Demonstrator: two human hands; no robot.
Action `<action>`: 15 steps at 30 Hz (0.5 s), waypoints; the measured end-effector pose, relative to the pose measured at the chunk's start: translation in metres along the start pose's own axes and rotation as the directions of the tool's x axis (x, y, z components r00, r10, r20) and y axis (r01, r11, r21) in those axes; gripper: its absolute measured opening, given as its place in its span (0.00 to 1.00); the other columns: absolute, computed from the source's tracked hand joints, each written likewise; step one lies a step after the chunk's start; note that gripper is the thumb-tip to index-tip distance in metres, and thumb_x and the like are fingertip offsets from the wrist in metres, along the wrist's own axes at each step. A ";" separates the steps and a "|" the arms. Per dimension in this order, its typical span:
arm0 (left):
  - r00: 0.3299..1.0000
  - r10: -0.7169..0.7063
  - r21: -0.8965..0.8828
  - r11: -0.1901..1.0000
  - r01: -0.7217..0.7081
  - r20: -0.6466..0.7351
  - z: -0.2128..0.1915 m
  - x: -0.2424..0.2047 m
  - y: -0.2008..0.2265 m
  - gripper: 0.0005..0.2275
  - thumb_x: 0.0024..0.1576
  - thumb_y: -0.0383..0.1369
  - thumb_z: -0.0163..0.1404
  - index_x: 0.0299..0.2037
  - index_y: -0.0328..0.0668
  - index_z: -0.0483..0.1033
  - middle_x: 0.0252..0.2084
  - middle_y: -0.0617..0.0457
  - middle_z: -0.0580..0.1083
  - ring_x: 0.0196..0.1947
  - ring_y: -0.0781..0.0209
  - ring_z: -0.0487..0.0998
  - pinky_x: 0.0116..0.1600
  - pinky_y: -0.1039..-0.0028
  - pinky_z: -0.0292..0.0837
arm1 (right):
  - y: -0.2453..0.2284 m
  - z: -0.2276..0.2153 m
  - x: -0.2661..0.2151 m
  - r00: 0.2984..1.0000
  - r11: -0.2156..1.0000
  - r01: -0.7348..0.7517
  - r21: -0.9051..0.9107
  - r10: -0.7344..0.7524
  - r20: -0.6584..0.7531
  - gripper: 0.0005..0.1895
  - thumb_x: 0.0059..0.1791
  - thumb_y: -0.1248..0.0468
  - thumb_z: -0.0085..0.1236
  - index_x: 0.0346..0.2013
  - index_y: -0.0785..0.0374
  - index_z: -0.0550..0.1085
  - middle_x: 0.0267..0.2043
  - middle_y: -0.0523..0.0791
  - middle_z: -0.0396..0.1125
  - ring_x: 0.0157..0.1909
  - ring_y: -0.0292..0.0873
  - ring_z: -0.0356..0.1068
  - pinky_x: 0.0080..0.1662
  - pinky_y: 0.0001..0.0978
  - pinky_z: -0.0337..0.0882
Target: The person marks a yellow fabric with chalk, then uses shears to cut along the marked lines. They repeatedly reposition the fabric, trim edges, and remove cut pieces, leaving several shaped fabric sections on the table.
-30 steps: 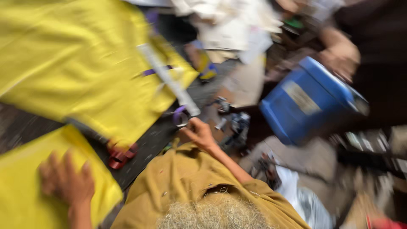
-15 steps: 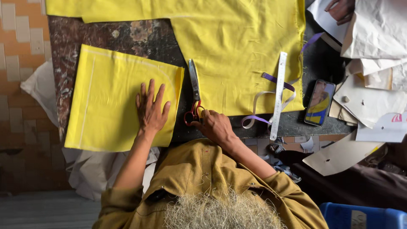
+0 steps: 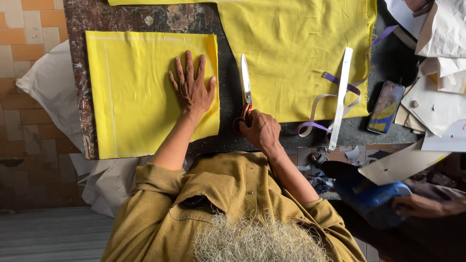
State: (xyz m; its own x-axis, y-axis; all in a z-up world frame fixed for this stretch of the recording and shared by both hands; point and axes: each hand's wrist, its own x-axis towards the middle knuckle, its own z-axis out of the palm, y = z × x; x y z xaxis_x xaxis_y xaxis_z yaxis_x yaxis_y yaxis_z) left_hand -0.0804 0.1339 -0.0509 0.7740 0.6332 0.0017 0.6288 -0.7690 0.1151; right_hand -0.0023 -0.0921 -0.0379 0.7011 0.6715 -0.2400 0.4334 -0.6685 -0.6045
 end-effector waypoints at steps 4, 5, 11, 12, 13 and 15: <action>0.987 0.143 -0.147 0.977 -0.152 -0.074 0.016 -0.017 -0.006 0.31 0.71 0.50 0.36 0.81 0.46 0.46 0.84 0.46 0.37 0.83 0.38 0.36 0.80 0.37 0.33 | 0.004 0.001 -0.001 0.997 0.998 -0.068 -0.003 0.068 -0.022 0.21 0.41 0.46 0.68 0.31 0.61 0.78 0.27 0.49 0.73 0.31 0.54 0.74 0.36 0.48 0.71; 0.980 0.193 -0.153 0.968 -0.197 -0.039 0.017 -0.029 -0.010 0.32 0.70 0.52 0.36 0.80 0.45 0.46 0.83 0.44 0.37 0.82 0.37 0.36 0.79 0.36 0.33 | 0.004 0.003 0.000 0.996 0.997 -0.075 0.018 0.076 -0.035 0.19 0.41 0.47 0.67 0.31 0.59 0.79 0.26 0.49 0.73 0.31 0.53 0.74 0.36 0.47 0.72; 0.934 0.345 -0.064 0.938 -0.341 0.089 0.001 -0.058 0.000 0.34 0.59 0.60 0.44 0.75 0.65 0.55 0.77 0.30 0.39 0.75 0.23 0.35 0.69 0.27 0.33 | -0.005 0.008 0.000 0.991 0.999 -0.052 -0.007 0.050 -0.120 0.17 0.41 0.46 0.67 0.33 0.54 0.80 0.29 0.47 0.74 0.34 0.53 0.76 0.36 0.46 0.73; 0.929 0.354 -0.059 0.935 -0.350 0.105 -0.006 -0.057 -0.002 0.33 0.59 0.61 0.45 0.75 0.68 0.56 0.77 0.29 0.40 0.75 0.22 0.36 0.68 0.26 0.34 | -0.006 0.009 -0.001 0.989 0.998 -0.068 0.008 0.068 -0.133 0.16 0.41 0.45 0.67 0.33 0.52 0.81 0.30 0.46 0.75 0.35 0.52 0.76 0.36 0.45 0.73; 0.914 0.388 -0.063 0.921 -0.383 0.120 -0.011 -0.054 0.003 0.33 0.58 0.61 0.46 0.75 0.70 0.57 0.77 0.28 0.40 0.75 0.20 0.36 0.68 0.25 0.34 | -0.004 0.008 -0.004 0.984 0.996 -0.058 0.061 0.068 -0.166 0.15 0.40 0.46 0.67 0.33 0.50 0.81 0.30 0.45 0.75 0.35 0.50 0.77 0.36 0.44 0.74; 0.921 0.388 -0.214 0.903 -0.373 0.032 -0.023 -0.056 -0.002 0.35 0.59 0.62 0.46 0.76 0.65 0.59 0.78 0.32 0.41 0.76 0.21 0.37 0.69 0.23 0.33 | -0.009 0.015 -0.006 0.972 0.993 -0.056 0.102 0.077 -0.223 0.15 0.40 0.46 0.66 0.32 0.49 0.79 0.31 0.42 0.76 0.35 0.48 0.77 0.37 0.42 0.74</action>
State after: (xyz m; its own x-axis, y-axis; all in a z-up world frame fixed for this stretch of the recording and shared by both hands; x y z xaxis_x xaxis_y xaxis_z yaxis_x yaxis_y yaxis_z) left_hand -0.1267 0.1020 -0.0288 0.9593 0.2822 0.0141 0.2635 -0.9115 0.3159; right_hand -0.0188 -0.0853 -0.0422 0.8409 0.5298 -0.1107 0.3340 -0.6688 -0.6642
